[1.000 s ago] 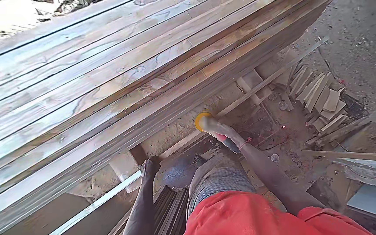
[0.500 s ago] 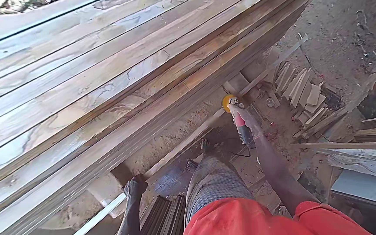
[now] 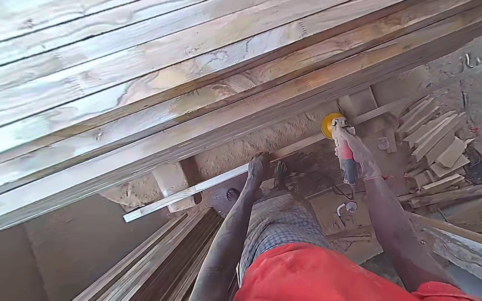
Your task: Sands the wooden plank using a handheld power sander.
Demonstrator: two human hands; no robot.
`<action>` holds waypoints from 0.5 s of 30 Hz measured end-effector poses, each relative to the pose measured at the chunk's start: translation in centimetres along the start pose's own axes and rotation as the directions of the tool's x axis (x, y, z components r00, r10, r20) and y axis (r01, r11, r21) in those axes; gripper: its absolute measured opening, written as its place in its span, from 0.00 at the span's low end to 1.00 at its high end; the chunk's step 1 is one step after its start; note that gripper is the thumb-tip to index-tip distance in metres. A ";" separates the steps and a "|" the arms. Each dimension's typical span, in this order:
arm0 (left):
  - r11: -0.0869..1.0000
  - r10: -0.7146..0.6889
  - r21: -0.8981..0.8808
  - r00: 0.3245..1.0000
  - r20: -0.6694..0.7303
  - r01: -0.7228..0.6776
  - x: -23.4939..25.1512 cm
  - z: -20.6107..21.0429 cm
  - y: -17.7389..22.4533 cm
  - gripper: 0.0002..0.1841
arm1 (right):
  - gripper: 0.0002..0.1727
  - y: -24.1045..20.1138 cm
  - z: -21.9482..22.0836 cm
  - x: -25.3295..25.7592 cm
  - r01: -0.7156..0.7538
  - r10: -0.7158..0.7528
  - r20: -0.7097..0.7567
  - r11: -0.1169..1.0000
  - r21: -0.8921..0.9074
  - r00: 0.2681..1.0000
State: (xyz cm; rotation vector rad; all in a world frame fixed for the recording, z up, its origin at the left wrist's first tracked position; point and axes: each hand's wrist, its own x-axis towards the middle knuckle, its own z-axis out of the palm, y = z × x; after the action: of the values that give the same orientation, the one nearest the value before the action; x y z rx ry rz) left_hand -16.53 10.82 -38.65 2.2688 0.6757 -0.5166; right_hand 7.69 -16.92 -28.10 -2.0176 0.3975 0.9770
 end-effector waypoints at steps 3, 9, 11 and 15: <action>0.992 0.109 -0.045 0.989 -0.098 -0.114 -1.5 -0.8 -3.1 0.20 | 0.39 0.6 6.6 -2.1 0.026 -0.022 0.068 0.998 -0.064 0.997; 0.995 -0.007 -0.101 0.979 -0.204 -0.013 -10.1 -6.3 -23.6 0.14 | 0.39 3.5 18.9 -7.6 0.073 -0.058 0.110 0.988 -0.134 0.992; 0.983 -0.158 -0.123 0.965 -0.208 0.135 -13.8 -8.5 -31.9 0.16 | 0.39 4.3 22.8 -9.4 0.068 -0.051 0.100 0.982 -0.177 0.994; 0.887 -0.462 -0.153 0.843 -0.275 0.436 -23.2 -11.9 -46.5 0.24 | 0.39 6.3 31.5 -11.6 0.106 -0.049 0.219 0.961 -0.257 0.974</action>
State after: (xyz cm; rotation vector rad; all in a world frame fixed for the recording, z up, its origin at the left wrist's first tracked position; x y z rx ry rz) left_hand -60.54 40.74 -42.09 2.1249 1.3839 -0.3423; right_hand -19.02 3.57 -33.65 -2.1213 0.0718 1.2354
